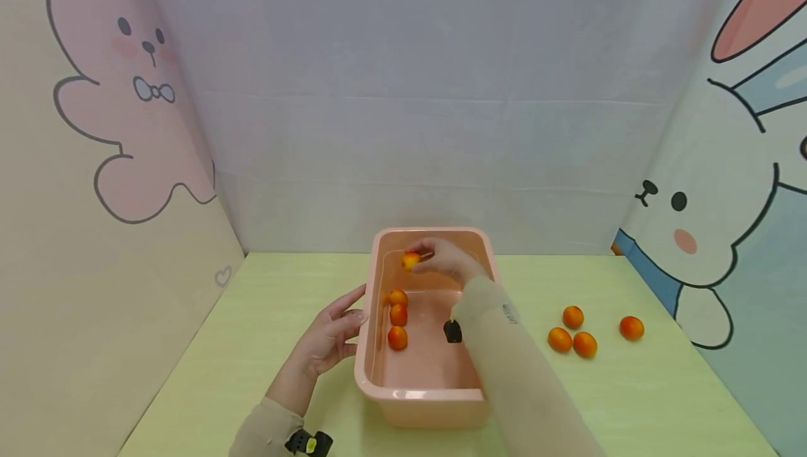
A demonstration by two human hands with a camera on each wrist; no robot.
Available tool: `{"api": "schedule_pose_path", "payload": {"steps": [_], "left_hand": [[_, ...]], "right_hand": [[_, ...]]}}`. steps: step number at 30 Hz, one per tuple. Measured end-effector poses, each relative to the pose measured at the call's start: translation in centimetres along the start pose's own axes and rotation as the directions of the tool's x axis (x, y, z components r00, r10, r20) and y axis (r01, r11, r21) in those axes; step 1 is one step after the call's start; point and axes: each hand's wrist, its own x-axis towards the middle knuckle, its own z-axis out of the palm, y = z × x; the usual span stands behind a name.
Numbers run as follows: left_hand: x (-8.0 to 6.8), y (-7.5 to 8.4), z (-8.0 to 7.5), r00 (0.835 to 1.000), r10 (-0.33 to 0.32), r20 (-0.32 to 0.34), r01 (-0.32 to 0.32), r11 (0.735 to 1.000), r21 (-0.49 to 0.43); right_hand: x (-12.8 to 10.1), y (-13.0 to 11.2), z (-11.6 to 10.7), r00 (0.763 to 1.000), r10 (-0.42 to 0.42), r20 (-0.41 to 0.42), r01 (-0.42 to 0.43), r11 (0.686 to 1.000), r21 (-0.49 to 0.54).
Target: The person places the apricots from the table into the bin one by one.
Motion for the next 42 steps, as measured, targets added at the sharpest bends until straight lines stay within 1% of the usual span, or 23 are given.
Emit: {"api": "schedule_pose_path", "payload": {"steps": [5, 8, 13, 15, 19, 22, 26, 28, 32, 35, 37, 39, 42], "left_hand": [[0.0, 0.0, 0.0, 1.0, -0.007, 0.002, 0.007, 1.0, -0.014], [-0.1, 0.0, 0.0, 1.0, -0.01, 0.0, 0.01, 1.0, -0.025], [-0.1, 0.0, -0.1, 1.0, -0.002, 0.008, 0.003, 0.999, -0.036], [0.0, 0.0, -0.1, 1.0, 0.001, 0.012, -0.001, 0.999, -0.037], [0.0, -0.1, -0.1, 1.0, 0.004, 0.015, -0.003, 0.999, -0.039], [0.0, -0.1, 0.0, 1.0, 0.001, 0.01, 0.0, 0.999, -0.039], [0.0, -0.1, 0.0, 1.0, -0.003, -0.001, 0.003, 1.0, -0.026], [0.0, -0.2, 0.0, 1.0, -0.006, -0.008, 0.006, 1.0, -0.023], [-0.1, -0.3, 0.0, 1.0, -0.008, -0.011, 0.007, 0.999, -0.032], [-0.1, -0.3, -0.1, 1.0, -0.004, -0.011, 0.003, 0.999, -0.037], [-0.1, -0.3, -0.1, 1.0, -0.004, -0.013, 0.004, 0.999, -0.036], [-0.1, -0.2, -0.1, 1.0, -0.007, -0.016, 0.006, 0.999, -0.038], [-0.1, -0.2, 0.0, 1.0, -0.011, -0.022, 0.011, 0.999, -0.041]], "right_hand": [[0.2, 0.5, 0.4, 0.999, 0.047, 0.011, -0.047, 0.999, 0.011], [0.2, 0.8, 0.5, 0.998, 0.045, 0.033, -0.046, 0.999, 0.021], [0.2, 1.0, 0.4, 0.997, 0.042, 0.065, -0.04, 0.999, -0.026], [0.1, 0.9, 0.4, 0.996, 0.056, 0.07, -0.052, 0.997, -0.059], [-0.1, 1.0, 0.6, 0.991, 0.102, 0.086, -0.094, 0.991, -0.092], [-0.2, 1.1, 0.8, 0.985, 0.138, 0.108, -0.13, 0.988, -0.082], [-0.3, 1.2, 0.8, 0.979, 0.139, 0.15, -0.125, 0.987, -0.101], [-0.4, 1.2, 0.9, 0.978, 0.143, 0.151, -0.126, 0.986, -0.113], [-0.8, 0.8, 1.0, 0.978, 0.183, 0.098, -0.174, 0.981, -0.089], [-0.7, 0.2, 0.8, 0.987, 0.129, 0.095, -0.117, 0.985, -0.126], [-0.5, -0.3, 0.4, 0.992, 0.067, 0.106, -0.047, 0.982, -0.18], [-0.4, -0.8, 0.0, 0.994, -0.001, 0.108, 0.026, 0.973, -0.229], [-0.8, -1.8, -0.7, 0.996, -0.045, 0.076, 0.062, 0.969, -0.239]]}}
